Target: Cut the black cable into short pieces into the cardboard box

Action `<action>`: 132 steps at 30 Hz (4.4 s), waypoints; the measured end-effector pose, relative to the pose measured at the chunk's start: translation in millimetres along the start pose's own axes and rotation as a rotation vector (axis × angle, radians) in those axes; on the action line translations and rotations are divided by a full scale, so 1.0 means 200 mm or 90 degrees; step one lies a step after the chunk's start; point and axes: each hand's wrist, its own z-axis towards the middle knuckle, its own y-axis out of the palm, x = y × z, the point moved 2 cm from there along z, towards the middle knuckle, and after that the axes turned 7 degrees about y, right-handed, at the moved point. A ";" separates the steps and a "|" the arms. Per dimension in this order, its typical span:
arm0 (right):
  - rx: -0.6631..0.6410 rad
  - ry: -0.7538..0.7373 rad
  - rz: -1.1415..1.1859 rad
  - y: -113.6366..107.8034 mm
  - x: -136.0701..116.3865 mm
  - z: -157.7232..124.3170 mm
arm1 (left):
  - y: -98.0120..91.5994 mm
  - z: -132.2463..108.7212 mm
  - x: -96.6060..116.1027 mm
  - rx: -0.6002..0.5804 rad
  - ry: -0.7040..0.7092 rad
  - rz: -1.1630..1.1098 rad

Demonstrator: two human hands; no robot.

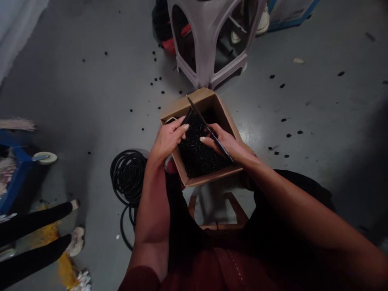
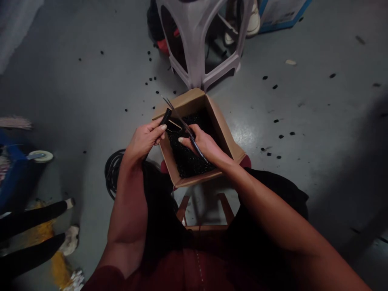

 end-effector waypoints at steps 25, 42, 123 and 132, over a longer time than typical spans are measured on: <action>-0.080 0.001 -0.105 0.00 -0.06 -0.04 | -0.05 -0.02 0.01 -0.033 0.007 0.132; -0.010 -0.079 -0.211 0.01 -0.02 -0.03 | -0.03 -0.02 0.03 -0.071 0.042 0.190; -0.066 0.060 -0.164 0.30 0.12 -0.06 | -0.01 0.00 -0.12 -0.225 -0.045 0.414; -0.060 0.095 -0.005 0.35 0.18 -0.07 | 0.02 0.03 -0.16 -0.244 -0.040 0.385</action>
